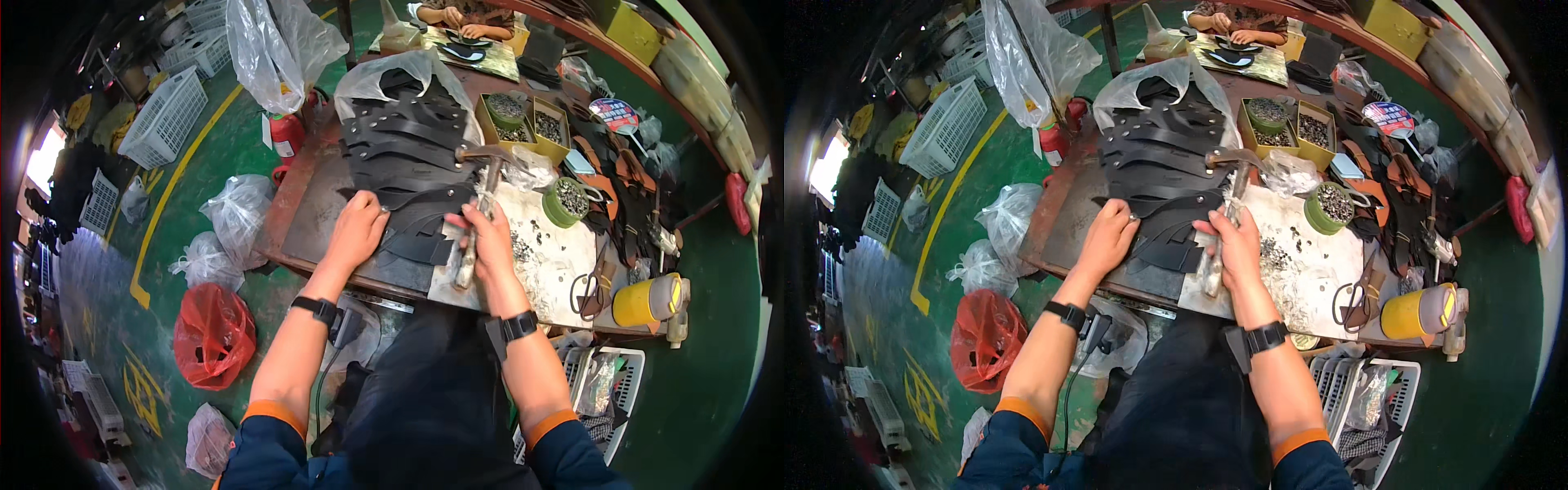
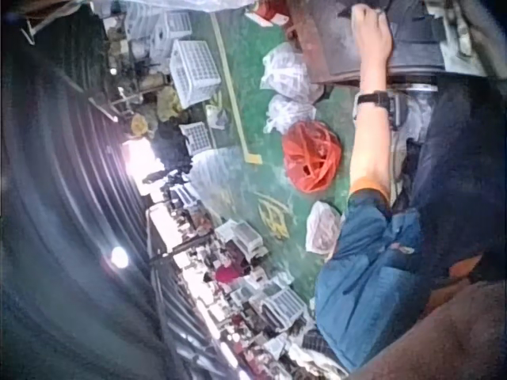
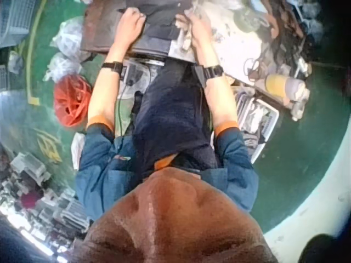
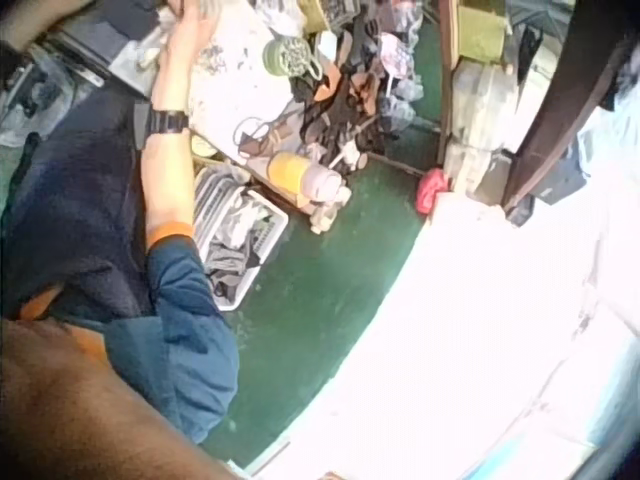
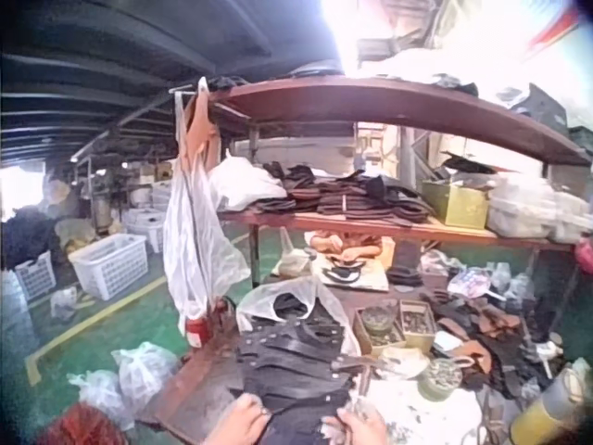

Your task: The worker uses a hammer to flatten leather components on a metal plate and organizes them into plastic bags.

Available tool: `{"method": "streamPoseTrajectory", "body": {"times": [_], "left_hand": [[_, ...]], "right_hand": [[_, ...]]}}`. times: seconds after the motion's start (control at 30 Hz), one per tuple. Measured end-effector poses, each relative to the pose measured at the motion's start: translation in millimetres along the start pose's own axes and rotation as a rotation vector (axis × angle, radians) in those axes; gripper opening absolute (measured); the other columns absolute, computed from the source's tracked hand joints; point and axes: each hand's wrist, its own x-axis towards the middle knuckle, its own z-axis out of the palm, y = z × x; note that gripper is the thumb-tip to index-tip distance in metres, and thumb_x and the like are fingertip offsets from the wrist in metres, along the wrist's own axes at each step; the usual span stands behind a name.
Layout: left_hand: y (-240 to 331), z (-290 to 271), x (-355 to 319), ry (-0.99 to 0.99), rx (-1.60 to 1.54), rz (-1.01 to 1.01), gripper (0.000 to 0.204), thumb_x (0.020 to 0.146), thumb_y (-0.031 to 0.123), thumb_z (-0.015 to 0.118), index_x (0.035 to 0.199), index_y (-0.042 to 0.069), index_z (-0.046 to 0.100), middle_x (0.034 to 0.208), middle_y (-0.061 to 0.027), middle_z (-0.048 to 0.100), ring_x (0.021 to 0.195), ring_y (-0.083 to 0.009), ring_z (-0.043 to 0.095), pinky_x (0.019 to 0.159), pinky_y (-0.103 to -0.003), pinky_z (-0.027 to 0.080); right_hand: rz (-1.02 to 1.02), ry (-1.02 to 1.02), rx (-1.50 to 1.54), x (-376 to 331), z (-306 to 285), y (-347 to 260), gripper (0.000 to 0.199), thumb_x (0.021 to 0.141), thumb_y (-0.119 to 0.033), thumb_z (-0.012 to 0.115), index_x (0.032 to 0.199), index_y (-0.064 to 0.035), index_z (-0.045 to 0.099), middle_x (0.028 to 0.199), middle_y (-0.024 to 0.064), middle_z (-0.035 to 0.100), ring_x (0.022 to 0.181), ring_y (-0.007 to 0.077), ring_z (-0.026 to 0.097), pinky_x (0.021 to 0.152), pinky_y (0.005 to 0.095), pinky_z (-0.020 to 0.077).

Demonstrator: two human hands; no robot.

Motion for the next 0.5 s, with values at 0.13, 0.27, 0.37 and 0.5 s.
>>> {"method": "streamPoseTrajectory", "body": {"times": [0.13, 0.27, 0.37, 0.5], "left_hand": [[-11, 9, 30, -0.056, 0.023, 0.104, 0.02, 0.093, 0.015, 0.059, 0.096, -0.005, 0.058, 0.106, -0.0194, 0.056, 0.101, -0.039, 0.057, 0.088, -0.043, 0.047], [-22, 8, 39, -0.073, -0.108, 0.107, 0.021, 0.093, 0.016, 0.058, 0.09, -0.005, 0.058, 0.104, -0.0193, 0.056, 0.101, -0.037, 0.057, 0.088, -0.04, 0.046], [-33, 0, 34, -0.099, -0.259, 0.079, 0.023, 0.093, 0.016, 0.058, 0.084, -0.005, 0.057, 0.099, -0.0179, 0.055, 0.097, -0.0337, 0.057, 0.086, -0.037, 0.045], [-21, -17, 27, -0.177, -0.235, 0.095, 0.026, 0.092, 0.019, 0.059, 0.08, -0.005, 0.057, 0.095, -0.0169, 0.056, 0.094, -0.0353, 0.057, 0.083, -0.041, 0.046]], "right_hand": [[-0.065, 0.081, -0.174, -32, -1, -13, 0.02, 0.094, -0.009, 0.064, 0.111, -0.0041, 0.054, 0.09, 0.0028, 0.06, 0.073, 0.0136, 0.068, 0.042, 0.022, 0.0401], [0.048, -0.013, -0.201, -61, -16, -13, 0.016, 0.097, -0.016, 0.062, 0.106, -0.0061, 0.053, 0.08, 0.0032, 0.058, 0.047, 0.0086, 0.047, 0.041, 0.023, 0.0364], [0.144, -0.037, -0.078, -63, -21, -10, 0.018, 0.098, -0.019, 0.063, 0.105, -0.0048, 0.055, 0.073, 0.0, 0.053, 0.048, 0.0072, 0.046, 0.041, 0.0234, 0.0351], [0.239, -0.123, -0.046, -60, -8, -25, 0.025, 0.101, -0.028, 0.057, 0.109, -0.0047, 0.056, 0.072, -0.0007, 0.05, 0.048, 0.0066, 0.043, 0.041, 0.0231, 0.0333]]}}
